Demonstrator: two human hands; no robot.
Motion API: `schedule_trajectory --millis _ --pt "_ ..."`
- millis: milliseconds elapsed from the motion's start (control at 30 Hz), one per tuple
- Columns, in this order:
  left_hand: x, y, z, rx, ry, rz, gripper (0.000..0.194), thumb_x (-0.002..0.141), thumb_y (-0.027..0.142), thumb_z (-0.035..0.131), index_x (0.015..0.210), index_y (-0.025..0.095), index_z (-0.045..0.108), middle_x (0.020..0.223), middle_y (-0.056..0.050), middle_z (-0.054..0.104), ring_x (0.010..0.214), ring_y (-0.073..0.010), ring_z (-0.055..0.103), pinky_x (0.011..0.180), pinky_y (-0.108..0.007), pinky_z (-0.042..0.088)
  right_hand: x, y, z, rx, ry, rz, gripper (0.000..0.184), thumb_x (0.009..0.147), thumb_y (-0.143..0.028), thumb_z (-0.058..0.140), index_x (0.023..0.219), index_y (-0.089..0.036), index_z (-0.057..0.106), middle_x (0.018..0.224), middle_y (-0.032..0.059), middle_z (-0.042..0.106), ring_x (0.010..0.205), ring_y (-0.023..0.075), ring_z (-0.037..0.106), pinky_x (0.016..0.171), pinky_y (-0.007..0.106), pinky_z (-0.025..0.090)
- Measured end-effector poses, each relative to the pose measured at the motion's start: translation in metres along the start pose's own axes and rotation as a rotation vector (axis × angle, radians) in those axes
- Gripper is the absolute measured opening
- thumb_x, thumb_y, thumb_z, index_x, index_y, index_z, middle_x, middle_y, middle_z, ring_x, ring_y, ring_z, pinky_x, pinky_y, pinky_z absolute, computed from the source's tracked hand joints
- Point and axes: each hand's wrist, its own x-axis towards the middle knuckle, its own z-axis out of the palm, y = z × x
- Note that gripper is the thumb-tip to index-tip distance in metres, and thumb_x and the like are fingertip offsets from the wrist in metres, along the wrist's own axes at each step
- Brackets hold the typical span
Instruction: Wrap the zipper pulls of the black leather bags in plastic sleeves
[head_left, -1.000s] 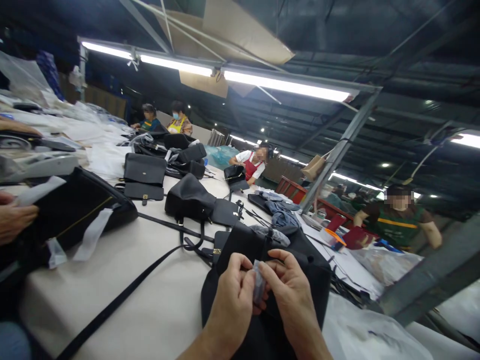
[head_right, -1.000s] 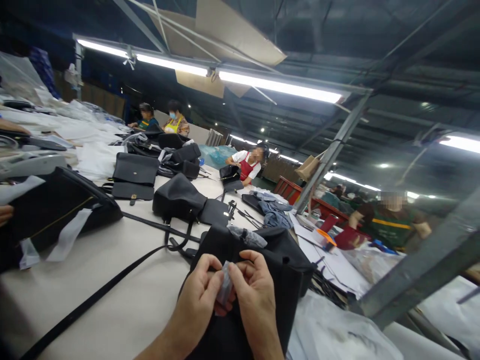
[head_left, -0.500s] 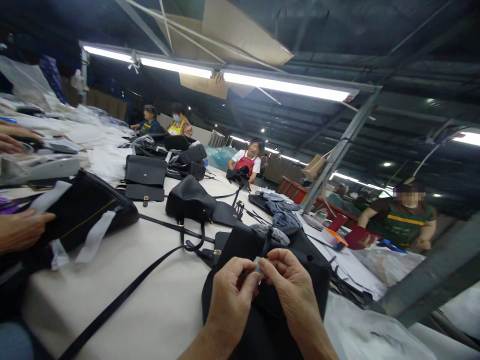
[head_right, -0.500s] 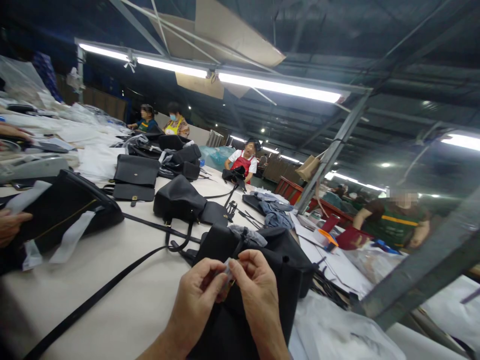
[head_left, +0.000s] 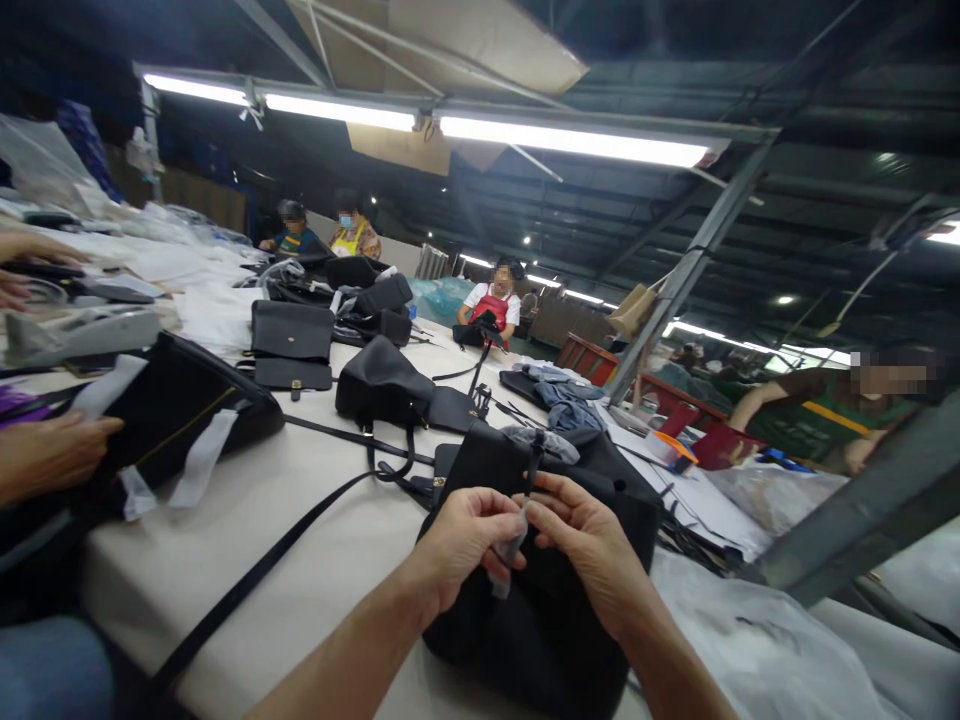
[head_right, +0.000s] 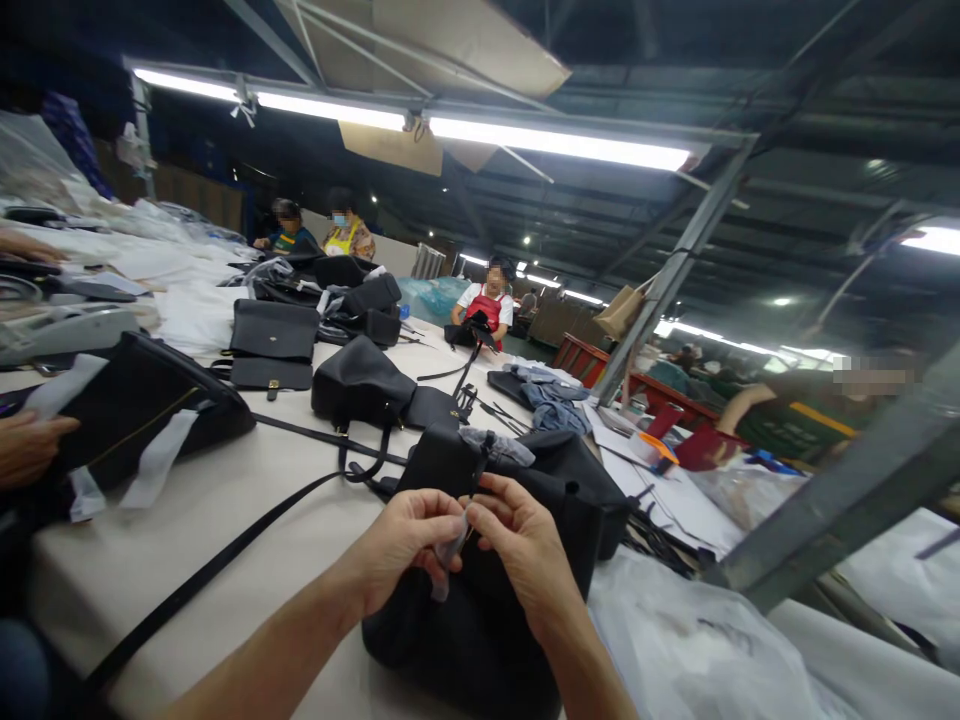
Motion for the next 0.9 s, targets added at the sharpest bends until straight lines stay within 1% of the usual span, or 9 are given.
schedule_trajectory --millis 67,133,233,300,367,467,633,767,900 --pt "-0.001 -0.001 0.003 0.042 0.035 0.027 0.029 0.062 0.037 0.073 0.074 0.014 0.059 0.068 -0.002 0.063 0.053 -0.0121 0.060 0.040 -0.019 0.040 0.001 -0.003 -0.002 -0.026 0.015 -0.016 0.052 0.066 -0.043 0.082 0.107 -0.017 0.064 0.084 0.0053 0.075 0.074 0.0181 0.066 0.059 0.025 0.047" --pt "-0.001 -0.004 0.005 0.101 0.094 0.068 0.027 0.066 0.037 0.071 0.073 0.015 0.057 0.067 -0.001 0.062 0.054 -0.0118 0.060 0.042 -0.019 0.041 0.001 -0.005 -0.001 -0.063 0.052 -0.024 0.054 0.064 -0.043 0.082 0.106 -0.016 0.063 0.076 0.0041 0.075 0.068 0.0175 0.065 0.058 0.026 0.047" --pt "0.000 -0.010 0.008 0.183 0.185 0.170 0.022 0.071 0.035 0.068 0.072 0.017 0.054 0.060 0.002 0.059 0.052 -0.0108 0.057 0.045 -0.019 0.040 0.002 -0.007 0.003 -0.137 0.113 -0.043 0.055 0.064 -0.043 0.081 0.106 -0.014 0.061 0.067 0.0017 0.073 0.062 0.0168 0.063 0.058 0.027 0.047" --pt "0.000 -0.013 0.009 0.215 0.213 0.240 0.019 0.073 0.033 0.066 0.071 0.018 0.054 0.057 0.003 0.057 0.051 -0.0104 0.055 0.046 -0.019 0.040 0.001 -0.008 0.005 -0.136 0.115 -0.068 0.054 0.065 -0.042 0.080 0.107 -0.014 0.059 0.066 0.0004 0.072 0.062 0.0162 0.062 0.059 0.027 0.047" --pt "-0.001 -0.013 0.010 0.229 0.215 0.278 0.016 0.075 0.031 0.064 0.071 0.018 0.055 0.057 0.003 0.057 0.052 -0.0104 0.054 0.047 -0.019 0.040 0.001 -0.009 0.006 -0.091 0.091 -0.081 0.054 0.064 -0.041 0.081 0.106 -0.015 0.058 0.067 -0.0006 0.072 0.061 0.0153 0.062 0.060 0.027 0.047" --pt "-0.004 -0.012 0.012 0.213 0.206 0.261 0.013 0.075 0.030 0.063 0.073 0.018 0.056 0.060 0.003 0.058 0.055 -0.0117 0.057 0.048 -0.020 0.041 0.000 -0.011 0.005 -0.045 0.065 -0.081 0.054 0.063 -0.039 0.082 0.106 -0.016 0.058 0.068 -0.0018 0.072 0.061 0.0141 0.062 0.060 0.026 0.047" --pt "-0.004 -0.010 0.012 0.130 0.204 0.209 0.018 0.073 0.034 0.064 0.072 0.018 0.057 0.060 0.002 0.059 0.054 -0.0121 0.058 0.046 -0.019 0.039 0.002 -0.008 0.001 -0.042 0.039 -0.109 0.048 0.066 -0.039 0.080 0.104 -0.018 0.059 0.072 -0.0008 0.073 0.064 0.0162 0.064 0.063 0.028 0.048" --pt "0.000 -0.006 0.008 0.159 0.171 0.214 0.017 0.071 0.031 0.066 0.066 0.016 0.060 0.056 0.003 0.055 0.050 -0.0095 0.050 0.047 -0.020 0.036 0.003 -0.007 -0.001 -0.047 0.026 -0.107 0.050 0.066 -0.039 0.081 0.106 -0.018 0.059 0.073 -0.0015 0.073 0.066 0.0155 0.064 0.066 0.028 0.046" --pt "0.005 0.001 0.004 0.193 0.149 0.202 0.014 0.066 0.023 0.071 0.058 0.015 0.061 0.056 0.004 0.052 0.052 -0.0077 0.043 0.050 -0.021 0.031 0.004 -0.008 -0.002 -0.061 0.039 -0.109 0.054 0.063 -0.042 0.082 0.106 -0.017 0.060 0.072 -0.0012 0.073 0.066 0.0161 0.064 0.067 0.029 0.046"
